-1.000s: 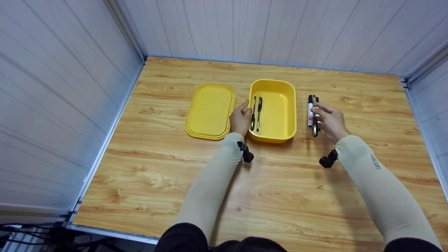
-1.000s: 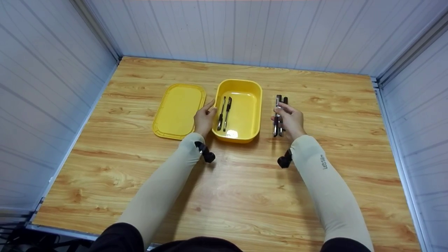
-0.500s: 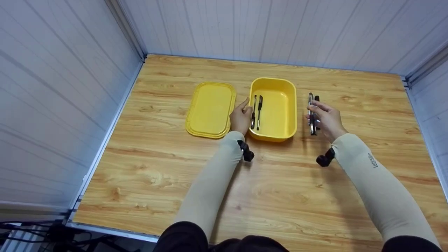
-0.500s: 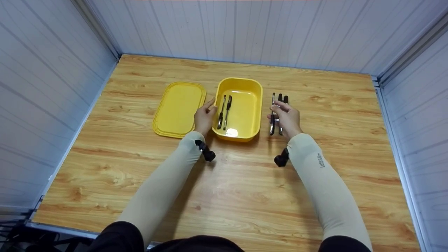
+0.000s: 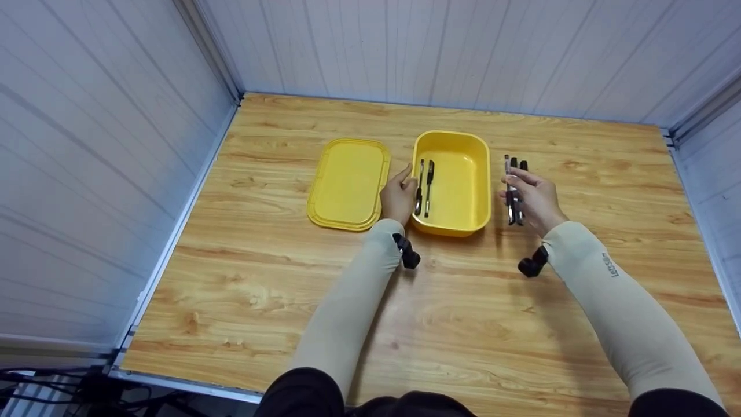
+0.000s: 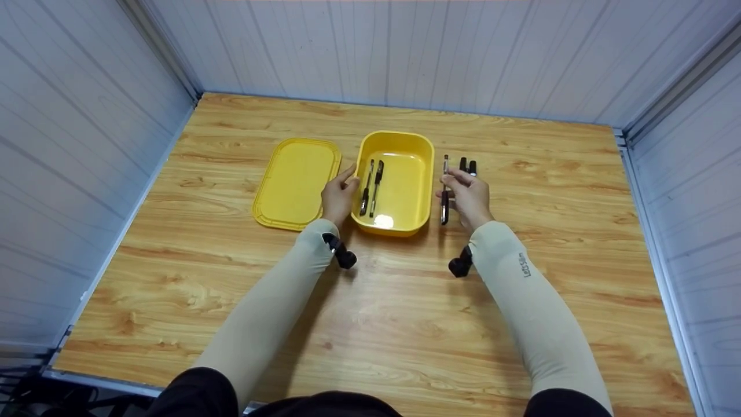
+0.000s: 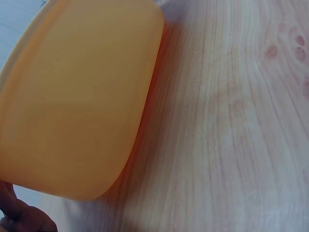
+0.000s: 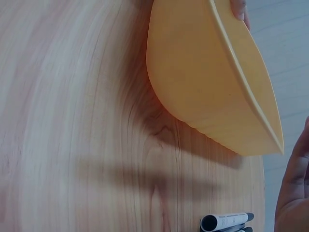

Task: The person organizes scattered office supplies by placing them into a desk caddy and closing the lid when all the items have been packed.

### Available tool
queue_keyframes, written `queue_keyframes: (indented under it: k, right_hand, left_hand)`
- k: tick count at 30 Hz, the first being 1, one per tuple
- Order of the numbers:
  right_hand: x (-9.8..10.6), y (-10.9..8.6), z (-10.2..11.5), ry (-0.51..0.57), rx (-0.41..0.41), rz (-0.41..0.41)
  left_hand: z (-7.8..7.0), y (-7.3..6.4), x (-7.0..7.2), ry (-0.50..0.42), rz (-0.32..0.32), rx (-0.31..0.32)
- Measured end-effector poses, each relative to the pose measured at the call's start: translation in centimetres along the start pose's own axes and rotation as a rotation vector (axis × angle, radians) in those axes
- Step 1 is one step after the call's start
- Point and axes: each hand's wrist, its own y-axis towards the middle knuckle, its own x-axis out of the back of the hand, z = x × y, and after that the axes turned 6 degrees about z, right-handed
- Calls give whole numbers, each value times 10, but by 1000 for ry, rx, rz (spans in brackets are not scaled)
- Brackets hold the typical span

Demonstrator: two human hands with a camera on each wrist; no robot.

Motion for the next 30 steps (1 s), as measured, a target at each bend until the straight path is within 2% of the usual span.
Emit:
queue_keyframes:
  k: [4,14,25,30]
  right_hand:
    - [-2,1,-1,-9,11,15]
    - [-10,1,-1,-36,-32,-5]
    - [-18,5,-2,-53,-47,9]
    - [-20,7,-3,-18,-39,11]
  left_hand:
    - [0,0,0,-3,1,2]
    - [-1,-1,1,-12,10,-1]
    - [0,-1,0,-27,5,7]
    - [-1,0,-1,-51,5,7]
